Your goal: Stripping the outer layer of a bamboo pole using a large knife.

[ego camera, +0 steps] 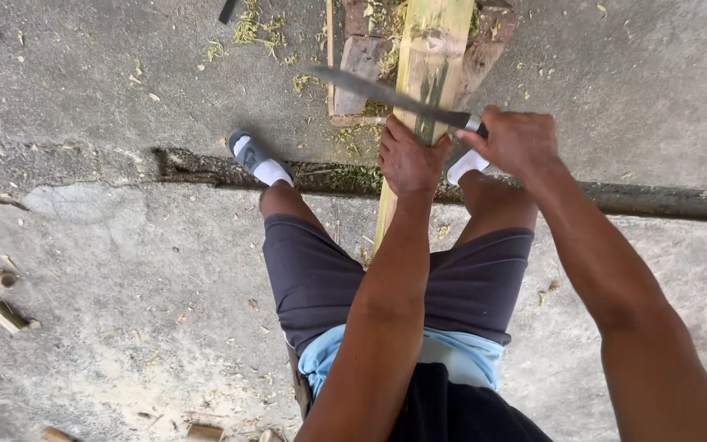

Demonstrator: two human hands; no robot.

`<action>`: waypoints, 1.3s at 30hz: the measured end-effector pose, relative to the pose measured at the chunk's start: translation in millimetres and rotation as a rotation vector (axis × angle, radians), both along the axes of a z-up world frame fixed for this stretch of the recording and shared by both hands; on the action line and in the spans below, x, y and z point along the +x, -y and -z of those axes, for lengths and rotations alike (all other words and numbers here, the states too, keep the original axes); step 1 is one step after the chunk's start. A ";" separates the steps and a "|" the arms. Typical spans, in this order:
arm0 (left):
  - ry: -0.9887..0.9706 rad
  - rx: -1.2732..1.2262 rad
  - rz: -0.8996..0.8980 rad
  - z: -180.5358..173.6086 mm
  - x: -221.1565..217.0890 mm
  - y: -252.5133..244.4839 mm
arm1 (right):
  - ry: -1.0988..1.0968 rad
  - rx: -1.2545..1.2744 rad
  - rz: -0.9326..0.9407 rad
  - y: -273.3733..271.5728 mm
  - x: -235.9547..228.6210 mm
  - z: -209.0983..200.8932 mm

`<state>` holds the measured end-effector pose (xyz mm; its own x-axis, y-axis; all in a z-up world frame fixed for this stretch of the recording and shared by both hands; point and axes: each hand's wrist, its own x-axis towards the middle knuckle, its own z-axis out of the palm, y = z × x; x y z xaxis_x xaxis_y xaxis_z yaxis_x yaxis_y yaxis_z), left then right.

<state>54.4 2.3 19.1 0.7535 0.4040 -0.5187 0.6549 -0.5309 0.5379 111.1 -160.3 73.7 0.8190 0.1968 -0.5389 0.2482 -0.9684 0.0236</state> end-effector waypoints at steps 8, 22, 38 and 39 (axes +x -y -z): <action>0.038 0.017 0.015 4.4 4.2 2.7 | 0.024 0.042 0.016 15.1 13.3 15.6; 0.008 0.019 0.014 1.8 1.5 3.2 | 0.409 0.220 -0.050 34.8 -4.9 46.7; -0.012 0.041 0.041 5.0 0.0 3.7 | 0.157 -0.011 -0.108 67.3 3.0 13.3; -0.007 0.034 0.024 2.1 1.5 3.2 | 0.160 -0.016 -0.087 66.1 3.5 13.7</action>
